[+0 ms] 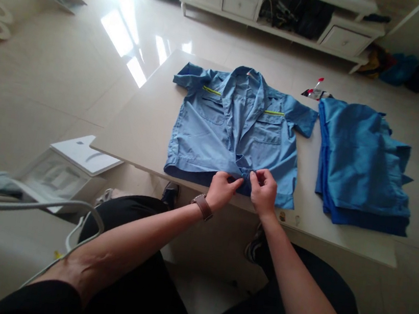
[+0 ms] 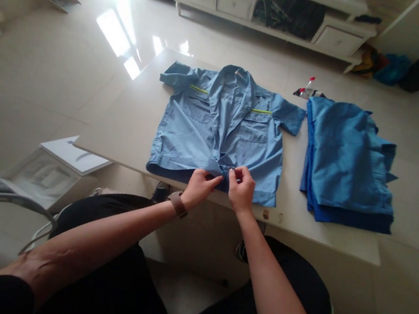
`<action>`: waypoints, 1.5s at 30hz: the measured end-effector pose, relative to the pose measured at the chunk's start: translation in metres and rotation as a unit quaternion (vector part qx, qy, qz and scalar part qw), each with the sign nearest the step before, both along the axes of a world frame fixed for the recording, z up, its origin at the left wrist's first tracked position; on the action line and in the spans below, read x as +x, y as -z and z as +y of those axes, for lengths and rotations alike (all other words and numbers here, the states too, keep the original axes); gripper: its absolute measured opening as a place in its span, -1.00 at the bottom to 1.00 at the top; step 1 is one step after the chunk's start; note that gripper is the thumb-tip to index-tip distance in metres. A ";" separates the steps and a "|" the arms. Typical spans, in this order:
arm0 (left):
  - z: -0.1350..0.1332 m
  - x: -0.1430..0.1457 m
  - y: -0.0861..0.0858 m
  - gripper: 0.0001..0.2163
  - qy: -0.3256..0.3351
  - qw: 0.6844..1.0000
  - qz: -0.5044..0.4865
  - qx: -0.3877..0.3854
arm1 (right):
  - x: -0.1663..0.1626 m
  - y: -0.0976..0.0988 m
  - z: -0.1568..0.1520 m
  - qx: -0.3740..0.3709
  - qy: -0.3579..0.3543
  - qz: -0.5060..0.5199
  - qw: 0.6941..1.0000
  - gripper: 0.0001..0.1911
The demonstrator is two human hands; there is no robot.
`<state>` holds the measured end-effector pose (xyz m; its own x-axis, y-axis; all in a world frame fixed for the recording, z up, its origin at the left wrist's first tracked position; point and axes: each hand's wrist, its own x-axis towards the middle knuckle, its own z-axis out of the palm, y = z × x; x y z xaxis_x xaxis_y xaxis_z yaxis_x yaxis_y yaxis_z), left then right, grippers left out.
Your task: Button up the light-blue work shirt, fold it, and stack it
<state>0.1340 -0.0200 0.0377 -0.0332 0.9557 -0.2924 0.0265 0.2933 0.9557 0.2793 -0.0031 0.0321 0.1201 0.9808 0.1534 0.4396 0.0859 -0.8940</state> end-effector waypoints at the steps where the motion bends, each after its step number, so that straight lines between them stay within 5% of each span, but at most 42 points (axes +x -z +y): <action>1: 0.002 0.002 -0.002 -0.73 0.007 1.000 0.015 0.011 | 0.000 0.000 0.001 0.001 0.007 0.005 1.000 -0.71; 11: 0.011 -0.001 -0.004 -0.69 0.043 0.996 0.059 0.045 | -0.002 -0.005 0.009 -0.029 0.001 0.018 0.999 -0.68; 18: 0.008 -0.010 0.001 -0.65 0.020 0.998 0.058 -0.006 | -0.006 -0.005 0.002 -0.057 -0.057 0.016 0.997 -0.67; 45: 0.008 -0.015 0.006 -0.64 0.008 0.998 0.052 0.027 | -0.001 -0.007 0.008 -0.053 -0.091 0.080 0.991 -0.72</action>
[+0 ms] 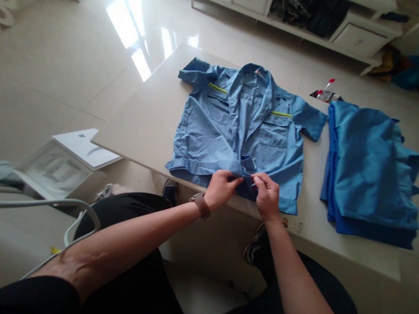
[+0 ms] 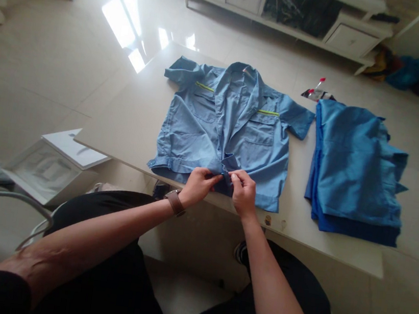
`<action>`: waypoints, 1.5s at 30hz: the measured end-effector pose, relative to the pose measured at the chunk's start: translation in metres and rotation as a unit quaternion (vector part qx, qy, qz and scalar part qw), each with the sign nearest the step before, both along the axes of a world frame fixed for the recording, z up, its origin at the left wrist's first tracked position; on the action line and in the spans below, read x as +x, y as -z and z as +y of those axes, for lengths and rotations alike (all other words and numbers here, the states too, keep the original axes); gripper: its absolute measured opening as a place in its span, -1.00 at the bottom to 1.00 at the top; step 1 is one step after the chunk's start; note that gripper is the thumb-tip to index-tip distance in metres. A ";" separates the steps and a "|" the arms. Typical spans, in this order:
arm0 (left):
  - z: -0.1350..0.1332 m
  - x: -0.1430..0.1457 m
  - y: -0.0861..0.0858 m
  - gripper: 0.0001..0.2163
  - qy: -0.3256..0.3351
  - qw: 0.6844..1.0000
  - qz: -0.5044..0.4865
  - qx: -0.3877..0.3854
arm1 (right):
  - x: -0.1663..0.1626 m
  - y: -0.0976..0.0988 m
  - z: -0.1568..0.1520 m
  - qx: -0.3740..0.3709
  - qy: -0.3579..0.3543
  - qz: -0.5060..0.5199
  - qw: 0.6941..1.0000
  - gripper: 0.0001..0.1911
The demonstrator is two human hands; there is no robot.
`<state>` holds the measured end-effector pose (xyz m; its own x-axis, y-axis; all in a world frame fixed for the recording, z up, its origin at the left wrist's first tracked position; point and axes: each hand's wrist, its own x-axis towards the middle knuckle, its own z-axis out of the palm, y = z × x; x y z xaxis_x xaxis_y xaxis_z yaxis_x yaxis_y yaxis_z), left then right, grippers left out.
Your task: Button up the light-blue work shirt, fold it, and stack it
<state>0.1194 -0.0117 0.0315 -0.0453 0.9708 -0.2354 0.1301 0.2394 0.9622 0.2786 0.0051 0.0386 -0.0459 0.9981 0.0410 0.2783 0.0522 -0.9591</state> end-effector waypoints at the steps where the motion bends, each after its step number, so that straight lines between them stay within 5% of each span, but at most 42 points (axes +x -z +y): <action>1: 0.000 0.000 0.001 -0.64 0.003 1.000 -0.003 0.001 | 0.001 0.001 0.000 -0.014 -0.005 0.012 1.000 -0.73; 9: -0.001 0.000 0.007 -0.77 0.016 0.998 -0.057 0.011 | 0.000 0.010 -0.001 -0.083 -0.012 0.037 0.996 -0.73; 26: 0.000 0.003 0.003 -0.68 -0.013 0.988 -0.115 -0.101 | -0.004 0.002 -0.005 0.047 -0.077 -0.121 0.989 -0.93; 45: 0.003 0.000 0.012 -0.74 -0.026 0.987 -0.153 -0.045 | -0.007 0.002 -0.008 0.093 -0.090 -0.165 0.978 -0.91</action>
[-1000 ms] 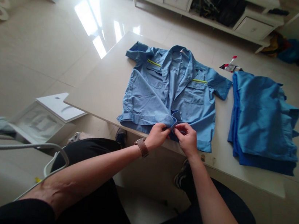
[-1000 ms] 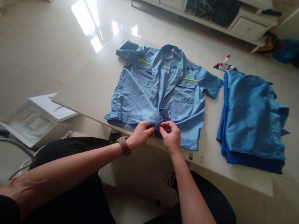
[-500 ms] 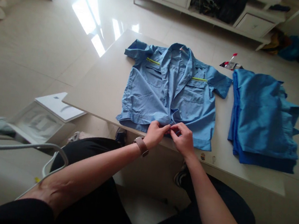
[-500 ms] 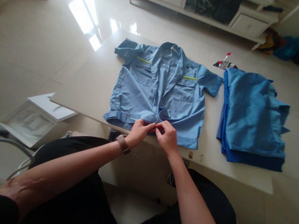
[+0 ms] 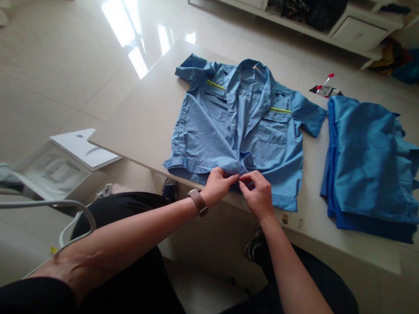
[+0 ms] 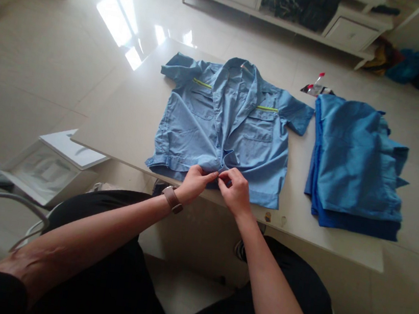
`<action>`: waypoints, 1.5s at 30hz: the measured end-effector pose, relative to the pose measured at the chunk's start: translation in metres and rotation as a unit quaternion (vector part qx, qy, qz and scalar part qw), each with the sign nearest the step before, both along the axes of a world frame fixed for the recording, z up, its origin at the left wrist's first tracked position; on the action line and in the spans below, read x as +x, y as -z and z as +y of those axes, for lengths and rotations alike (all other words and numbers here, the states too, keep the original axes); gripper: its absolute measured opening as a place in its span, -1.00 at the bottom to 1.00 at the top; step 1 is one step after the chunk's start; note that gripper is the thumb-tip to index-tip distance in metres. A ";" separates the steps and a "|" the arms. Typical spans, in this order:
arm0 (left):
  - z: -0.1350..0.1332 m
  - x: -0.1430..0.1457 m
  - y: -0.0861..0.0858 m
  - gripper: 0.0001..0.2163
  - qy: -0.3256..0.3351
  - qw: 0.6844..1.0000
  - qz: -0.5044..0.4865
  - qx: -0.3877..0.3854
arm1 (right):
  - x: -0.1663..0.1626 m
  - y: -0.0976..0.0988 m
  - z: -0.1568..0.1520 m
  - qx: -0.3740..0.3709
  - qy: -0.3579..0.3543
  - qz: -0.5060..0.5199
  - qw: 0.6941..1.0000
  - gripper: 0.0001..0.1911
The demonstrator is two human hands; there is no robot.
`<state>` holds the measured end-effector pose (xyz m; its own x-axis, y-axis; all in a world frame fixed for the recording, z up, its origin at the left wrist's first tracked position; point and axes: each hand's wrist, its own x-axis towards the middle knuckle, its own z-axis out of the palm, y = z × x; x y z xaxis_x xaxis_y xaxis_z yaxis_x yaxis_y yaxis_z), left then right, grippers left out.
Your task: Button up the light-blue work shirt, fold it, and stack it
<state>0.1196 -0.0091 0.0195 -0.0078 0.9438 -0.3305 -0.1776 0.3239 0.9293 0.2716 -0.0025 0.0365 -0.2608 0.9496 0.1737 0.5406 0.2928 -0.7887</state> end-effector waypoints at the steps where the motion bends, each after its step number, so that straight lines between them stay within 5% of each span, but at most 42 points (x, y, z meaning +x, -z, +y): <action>1: 0.000 0.000 -0.001 -0.76 -0.003 1.000 0.002 0.002 | 0.000 0.000 0.000 -0.001 0.000 -0.001 1.000 -0.91; 12: 0.002 0.002 -0.007 -0.81 -0.064 0.998 0.029 0.000 | 0.001 -0.004 0.000 -0.005 0.003 0.000 1.000 -0.90; 21: 0.002 0.002 -0.004 -0.84 -0.076 0.997 -0.009 -0.010 | 0.001 0.001 0.001 -0.003 -0.031 -0.015 0.999 -0.93; 29: 0.003 0.005 -0.003 -0.79 -0.043 0.997 -0.070 -0.007 | 0.001 0.000 -0.002 0.032 0.006 -0.027 0.999 -0.89; 35: 0.004 0.004 -0.003 -0.81 -0.032 0.995 -0.099 -0.003 | 0.001 0.000 -0.001 0.012 0.038 0.011 0.999 -0.99; 45: 0.005 0.005 0.000 -0.81 -0.043 0.994 -0.100 0.006 | 0.001 0.004 0.003 -0.068 0.068 0.075 0.992 -0.84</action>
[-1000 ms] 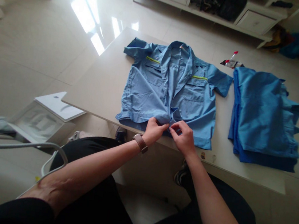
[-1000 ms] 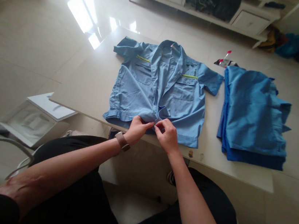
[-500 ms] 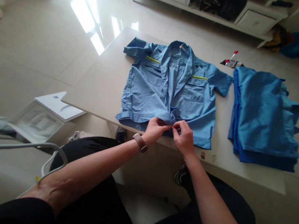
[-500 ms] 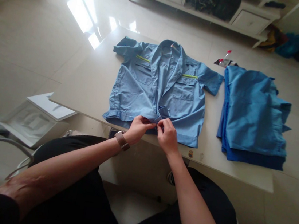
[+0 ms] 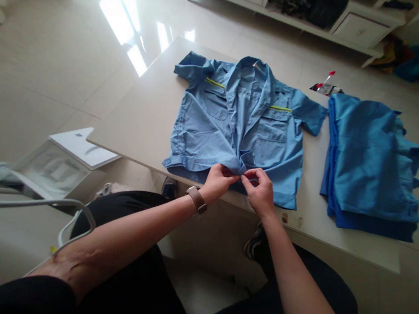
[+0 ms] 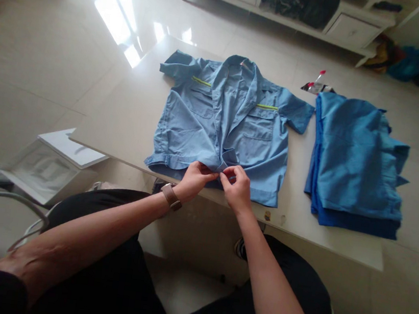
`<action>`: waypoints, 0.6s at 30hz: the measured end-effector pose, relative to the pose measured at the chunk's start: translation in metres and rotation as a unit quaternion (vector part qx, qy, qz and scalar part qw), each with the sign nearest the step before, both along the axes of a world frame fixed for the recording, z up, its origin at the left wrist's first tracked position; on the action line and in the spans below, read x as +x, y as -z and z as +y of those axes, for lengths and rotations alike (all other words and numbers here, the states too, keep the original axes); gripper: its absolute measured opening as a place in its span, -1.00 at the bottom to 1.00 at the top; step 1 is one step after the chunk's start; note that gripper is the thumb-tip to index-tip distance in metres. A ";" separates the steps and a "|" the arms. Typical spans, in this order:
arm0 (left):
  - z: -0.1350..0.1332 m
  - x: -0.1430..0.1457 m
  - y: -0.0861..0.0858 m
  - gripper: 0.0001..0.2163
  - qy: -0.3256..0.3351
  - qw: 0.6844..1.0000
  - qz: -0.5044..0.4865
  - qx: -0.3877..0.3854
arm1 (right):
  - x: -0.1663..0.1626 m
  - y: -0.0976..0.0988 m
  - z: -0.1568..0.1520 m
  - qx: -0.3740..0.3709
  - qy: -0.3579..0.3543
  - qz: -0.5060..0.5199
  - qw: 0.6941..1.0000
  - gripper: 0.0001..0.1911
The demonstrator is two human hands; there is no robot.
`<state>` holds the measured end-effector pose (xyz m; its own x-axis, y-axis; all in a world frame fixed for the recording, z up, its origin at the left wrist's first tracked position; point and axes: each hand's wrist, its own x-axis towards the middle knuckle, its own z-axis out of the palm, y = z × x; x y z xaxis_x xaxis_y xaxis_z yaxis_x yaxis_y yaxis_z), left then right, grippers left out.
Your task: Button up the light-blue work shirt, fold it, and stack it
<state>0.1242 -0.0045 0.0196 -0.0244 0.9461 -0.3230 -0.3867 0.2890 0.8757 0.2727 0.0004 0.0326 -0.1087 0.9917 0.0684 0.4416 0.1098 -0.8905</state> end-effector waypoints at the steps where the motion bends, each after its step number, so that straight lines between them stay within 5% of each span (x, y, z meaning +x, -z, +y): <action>1: 0.000 0.000 0.000 -0.81 0.002 1.000 0.005 0.000 | 0.000 0.001 0.001 -0.012 -0.001 0.006 1.000 -0.83; 7: 0.001 -0.002 0.003 -0.84 -0.003 0.997 0.080 0.021 | 0.003 0.004 0.003 -0.037 -0.018 0.016 0.999 -0.79; 13: -0.001 0.000 0.007 -0.78 -0.034 0.991 0.126 0.008 | 0.001 -0.001 0.001 0.036 -0.017 -0.036 0.999 -0.84; 18: -0.005 -0.001 0.002 -0.79 0.027 0.990 0.132 -0.035 | -0.001 -0.002 -0.002 0.075 -0.012 -0.061 0.995 -0.87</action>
<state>0.1236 -0.0092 0.0178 -0.0676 0.9241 -0.3762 -0.1296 0.3658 0.9216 0.2715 -0.0018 0.0343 -0.1478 0.9686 0.1999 0.5405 0.2484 -0.8038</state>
